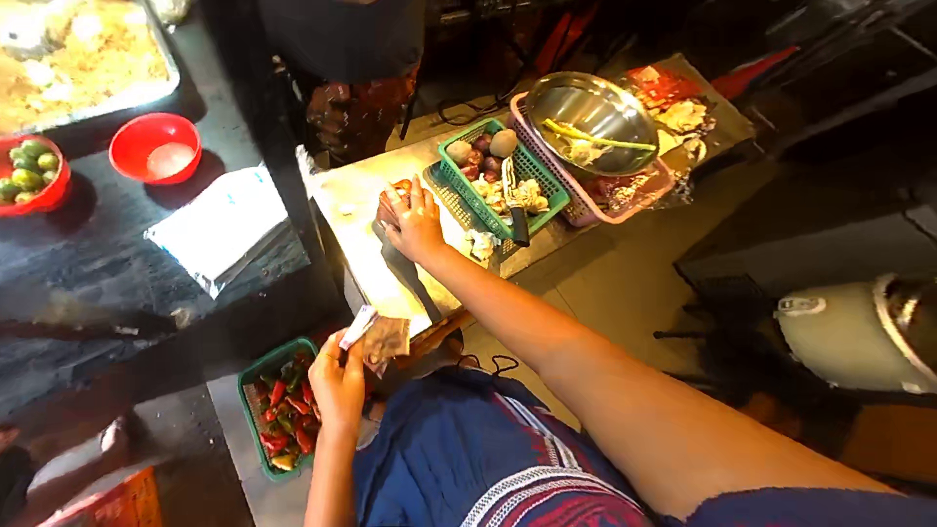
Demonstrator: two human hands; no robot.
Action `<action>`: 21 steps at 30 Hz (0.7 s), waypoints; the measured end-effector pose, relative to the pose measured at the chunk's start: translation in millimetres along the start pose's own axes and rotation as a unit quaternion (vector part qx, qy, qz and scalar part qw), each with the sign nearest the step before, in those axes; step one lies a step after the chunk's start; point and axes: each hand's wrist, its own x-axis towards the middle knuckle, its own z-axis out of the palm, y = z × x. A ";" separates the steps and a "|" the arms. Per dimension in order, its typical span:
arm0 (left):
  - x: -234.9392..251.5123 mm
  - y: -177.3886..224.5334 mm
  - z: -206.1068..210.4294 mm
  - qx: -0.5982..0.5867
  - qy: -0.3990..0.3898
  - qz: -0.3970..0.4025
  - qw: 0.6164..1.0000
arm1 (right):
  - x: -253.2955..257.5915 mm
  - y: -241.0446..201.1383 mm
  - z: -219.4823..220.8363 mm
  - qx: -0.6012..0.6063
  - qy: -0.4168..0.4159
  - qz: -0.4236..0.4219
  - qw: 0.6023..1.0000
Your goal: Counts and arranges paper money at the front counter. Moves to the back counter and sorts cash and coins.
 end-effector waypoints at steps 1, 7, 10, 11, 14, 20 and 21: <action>-4.4 -0.2 1.6 -0.014 0.002 -0.015 1.000 | 18.1 -1.4 3.4 0.006 0.001 0.004 1.000; -37.1 3.4 4.0 -0.199 -0.045 -0.145 0.968 | 54.5 -15.7 13.7 0.045 0.004 0.067 0.997; -43.4 8.4 2.6 -0.256 -0.062 -0.191 0.946 | 40.2 -13.8 1.9 0.051 -0.017 0.066 0.996; -46.4 9.2 3.8 -0.255 -0.061 -0.194 0.945 | 31.5 -11.3 -2.3 0.059 -0.026 0.056 0.996; -53.7 14.2 9.8 -0.245 -0.037 -0.198 0.948 | 1.1 -3.9 -9.8 0.079 -0.031 0.022 0.996; -51.9 28.2 41.1 -0.298 -0.060 -0.210 0.929 | -37.1 3.3 -39.1 0.062 -0.094 0.046 0.993; -51.1 29.1 44.8 -0.299 -0.072 -0.208 0.929 | -34.6 3.2 -45.3 0.067 -0.118 0.062 0.989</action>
